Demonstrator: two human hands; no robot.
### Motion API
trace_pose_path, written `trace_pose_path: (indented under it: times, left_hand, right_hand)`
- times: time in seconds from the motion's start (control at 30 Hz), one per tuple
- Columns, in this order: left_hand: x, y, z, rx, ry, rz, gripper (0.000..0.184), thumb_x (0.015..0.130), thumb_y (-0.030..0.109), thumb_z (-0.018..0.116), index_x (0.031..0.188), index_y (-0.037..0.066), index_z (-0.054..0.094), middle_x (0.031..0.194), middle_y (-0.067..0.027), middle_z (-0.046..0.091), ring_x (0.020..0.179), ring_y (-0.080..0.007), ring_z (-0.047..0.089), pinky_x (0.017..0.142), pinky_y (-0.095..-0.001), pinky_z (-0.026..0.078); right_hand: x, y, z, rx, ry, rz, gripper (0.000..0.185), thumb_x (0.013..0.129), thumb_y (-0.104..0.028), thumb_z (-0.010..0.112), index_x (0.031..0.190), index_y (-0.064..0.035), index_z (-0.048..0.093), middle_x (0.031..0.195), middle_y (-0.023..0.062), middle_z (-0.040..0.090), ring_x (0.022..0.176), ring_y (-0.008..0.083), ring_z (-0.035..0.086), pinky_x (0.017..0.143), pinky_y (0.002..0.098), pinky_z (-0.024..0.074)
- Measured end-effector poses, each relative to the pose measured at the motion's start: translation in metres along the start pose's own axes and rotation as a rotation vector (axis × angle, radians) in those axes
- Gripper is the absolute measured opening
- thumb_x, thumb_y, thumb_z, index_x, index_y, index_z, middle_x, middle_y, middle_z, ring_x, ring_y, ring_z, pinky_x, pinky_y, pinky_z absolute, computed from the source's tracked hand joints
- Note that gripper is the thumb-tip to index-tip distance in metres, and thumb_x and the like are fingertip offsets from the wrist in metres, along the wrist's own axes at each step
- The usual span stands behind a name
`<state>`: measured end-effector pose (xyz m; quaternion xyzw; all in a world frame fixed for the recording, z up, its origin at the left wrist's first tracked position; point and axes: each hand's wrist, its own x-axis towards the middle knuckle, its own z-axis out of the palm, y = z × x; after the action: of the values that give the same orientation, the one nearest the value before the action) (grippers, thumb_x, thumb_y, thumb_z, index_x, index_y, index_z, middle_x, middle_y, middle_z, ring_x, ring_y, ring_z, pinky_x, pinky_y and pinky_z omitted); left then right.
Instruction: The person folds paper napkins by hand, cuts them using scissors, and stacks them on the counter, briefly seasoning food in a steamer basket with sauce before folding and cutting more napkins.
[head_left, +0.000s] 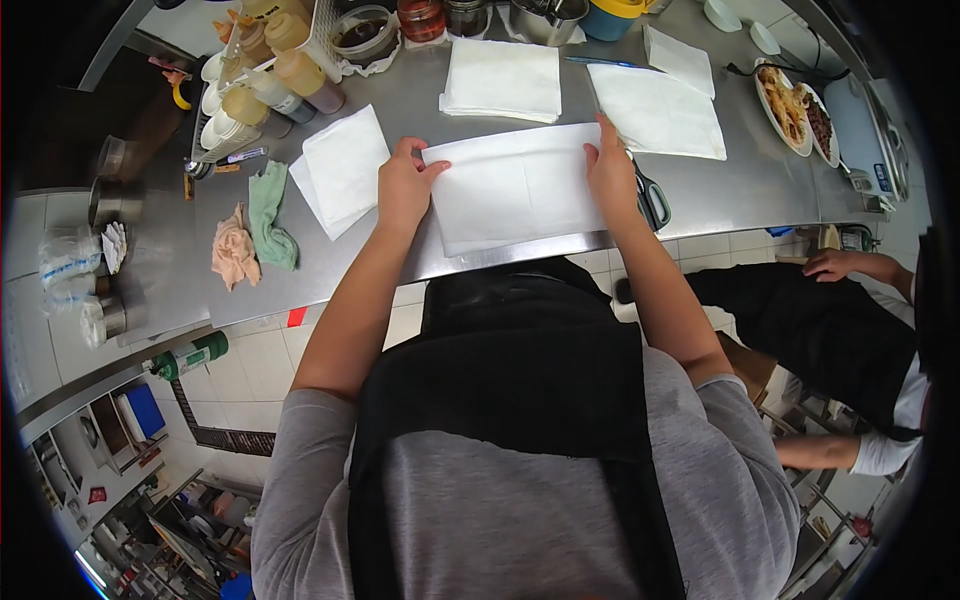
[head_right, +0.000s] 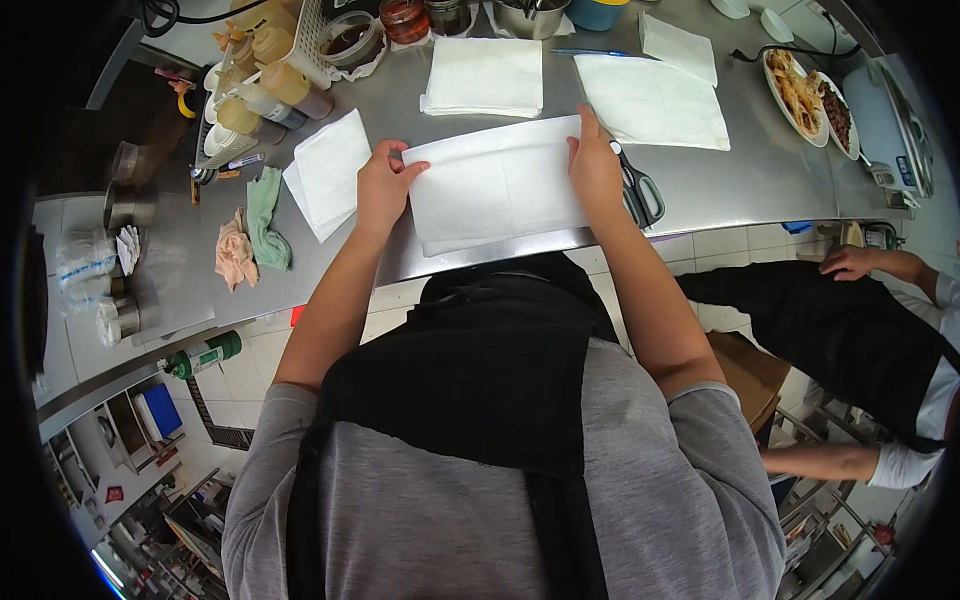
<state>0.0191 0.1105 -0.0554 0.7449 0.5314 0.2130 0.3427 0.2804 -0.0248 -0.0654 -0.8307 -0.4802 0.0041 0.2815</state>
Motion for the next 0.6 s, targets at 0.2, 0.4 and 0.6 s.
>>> trace_pose_path:
  times: [0.2, 0.4, 0.6]
  left_hand:
    - [-0.002, 0.002, -0.001, 0.046, 0.003, 0.070, 0.046, 0.076, 0.020, 0.081, 0.112, 0.003, 0.058, 0.077, -0.0135, 0.065, 0.069, -0.0287, 0.065, 0.063, -0.0373, 0.051]
    - [-0.014, -0.003, -0.037, 0.201, 0.137, 0.281, 0.039, 0.076, 0.020, 0.080, 0.107, 0.005, 0.061, 0.102, -0.0140, 0.060, 0.081, -0.0302, 0.063, 0.070, -0.0383, 0.051]
    - [-0.021, -0.042, -0.069, 0.278, 0.001, 0.465, 0.030, 0.075, 0.020, 0.080, 0.097, 0.006, 0.065, 0.103, -0.0102, 0.062, 0.097, -0.0301, 0.061, 0.086, -0.0379, 0.050]
  right_hand:
    - [0.001, -0.006, -0.006, -0.048, -0.038, 0.008, 0.049, 0.091, -0.008, 0.057, 0.138, -0.0049, 0.042, 0.118, 0.0231, 0.062, 0.103, 0.0375, 0.063, 0.082, 0.0435, 0.0539]
    - [-0.009, -0.035, 0.001, -0.166, 0.056, -0.372, 0.053, 0.089, -0.013, 0.058, 0.140, -0.0106, 0.045, 0.133, 0.0133, 0.053, 0.116, 0.0298, 0.054, 0.092, 0.0420, 0.0460]
    - [-0.038, -0.100, 0.037, -0.108, -0.289, -0.683, 0.058, 0.094, -0.043, 0.054, 0.148, -0.0270, 0.038, 0.156, 0.0022, 0.033, 0.146, 0.0306, 0.024, 0.115, 0.0592, 0.0194]
